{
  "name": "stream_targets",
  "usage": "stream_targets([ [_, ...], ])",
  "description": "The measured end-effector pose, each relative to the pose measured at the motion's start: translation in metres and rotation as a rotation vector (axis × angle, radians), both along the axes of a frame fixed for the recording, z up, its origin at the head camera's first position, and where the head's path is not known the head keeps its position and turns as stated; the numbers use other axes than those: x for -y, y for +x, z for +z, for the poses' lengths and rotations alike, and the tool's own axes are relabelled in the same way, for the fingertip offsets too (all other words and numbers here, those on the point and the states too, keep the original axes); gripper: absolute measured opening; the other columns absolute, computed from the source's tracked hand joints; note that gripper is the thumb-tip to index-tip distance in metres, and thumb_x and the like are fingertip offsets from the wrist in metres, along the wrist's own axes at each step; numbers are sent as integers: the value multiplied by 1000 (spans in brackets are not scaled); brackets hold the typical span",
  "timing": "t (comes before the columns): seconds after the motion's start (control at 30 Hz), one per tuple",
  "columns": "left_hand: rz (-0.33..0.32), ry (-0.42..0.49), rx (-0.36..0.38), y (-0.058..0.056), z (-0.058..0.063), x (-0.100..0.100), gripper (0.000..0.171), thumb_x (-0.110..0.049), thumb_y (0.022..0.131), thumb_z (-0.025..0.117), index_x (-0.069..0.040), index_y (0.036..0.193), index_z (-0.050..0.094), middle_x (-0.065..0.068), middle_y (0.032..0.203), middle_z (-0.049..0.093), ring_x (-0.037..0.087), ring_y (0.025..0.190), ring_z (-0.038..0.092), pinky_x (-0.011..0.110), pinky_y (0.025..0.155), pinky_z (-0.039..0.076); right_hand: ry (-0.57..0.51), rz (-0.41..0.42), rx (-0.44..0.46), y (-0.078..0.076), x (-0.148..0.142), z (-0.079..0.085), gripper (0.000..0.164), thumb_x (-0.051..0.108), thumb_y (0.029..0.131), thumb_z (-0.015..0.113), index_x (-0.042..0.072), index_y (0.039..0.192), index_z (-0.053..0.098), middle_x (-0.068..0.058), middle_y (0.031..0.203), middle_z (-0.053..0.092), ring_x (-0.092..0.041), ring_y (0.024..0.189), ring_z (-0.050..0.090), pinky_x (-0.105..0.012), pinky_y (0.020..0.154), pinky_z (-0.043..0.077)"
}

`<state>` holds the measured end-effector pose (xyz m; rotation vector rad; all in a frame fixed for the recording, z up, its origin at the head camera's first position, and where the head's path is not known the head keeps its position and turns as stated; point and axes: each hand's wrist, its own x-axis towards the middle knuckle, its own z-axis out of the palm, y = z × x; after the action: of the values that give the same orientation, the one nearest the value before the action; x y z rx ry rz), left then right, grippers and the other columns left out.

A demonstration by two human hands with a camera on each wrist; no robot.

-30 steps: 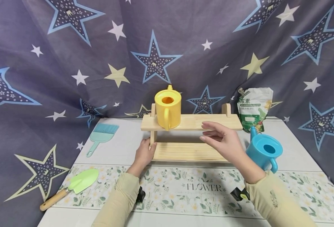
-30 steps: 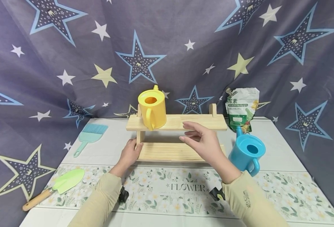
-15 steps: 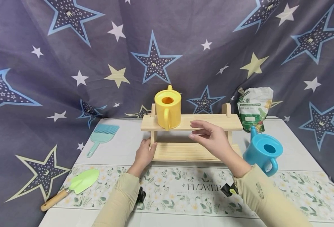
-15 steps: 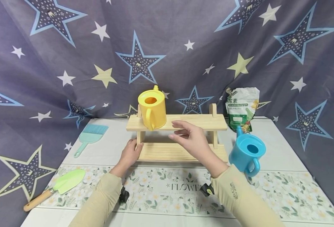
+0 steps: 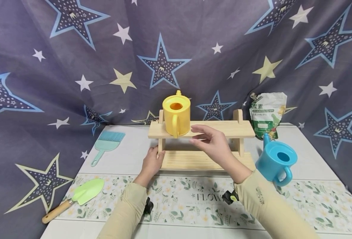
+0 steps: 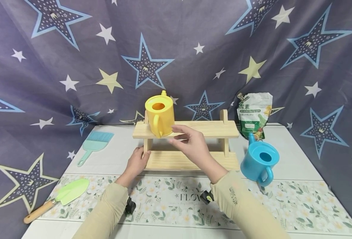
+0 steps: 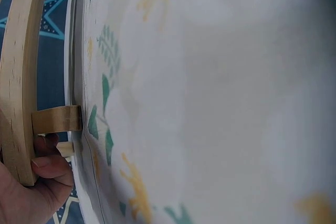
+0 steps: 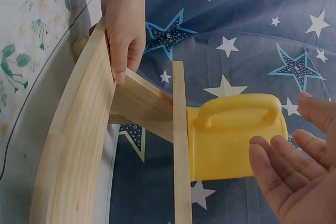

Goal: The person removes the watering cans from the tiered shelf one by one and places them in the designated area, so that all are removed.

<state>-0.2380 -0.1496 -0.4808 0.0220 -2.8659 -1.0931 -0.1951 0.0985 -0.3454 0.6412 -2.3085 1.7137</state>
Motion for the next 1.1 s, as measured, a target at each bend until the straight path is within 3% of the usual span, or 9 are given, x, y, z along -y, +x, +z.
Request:
stream_targets([
  [0.27,-1,-5,0,0,1,0,46,-31,103,48,-4,141,49,15,112,52,30,99,58,49,87,49,-45,9,-39,-8,19,-8,39,4,85,75,-4,121,63,-21,115,67,-29,96,69,-35,78,57],
  [1.1,-9,-9,-9,1,1,0,45,-30,103,49,-4,139,50,14,108,52,28,91,58,47,82,50,40,-82,4,-18,50,-14,40,14,86,77,6,123,65,-9,115,69,-25,102,67,-31,78,56],
])
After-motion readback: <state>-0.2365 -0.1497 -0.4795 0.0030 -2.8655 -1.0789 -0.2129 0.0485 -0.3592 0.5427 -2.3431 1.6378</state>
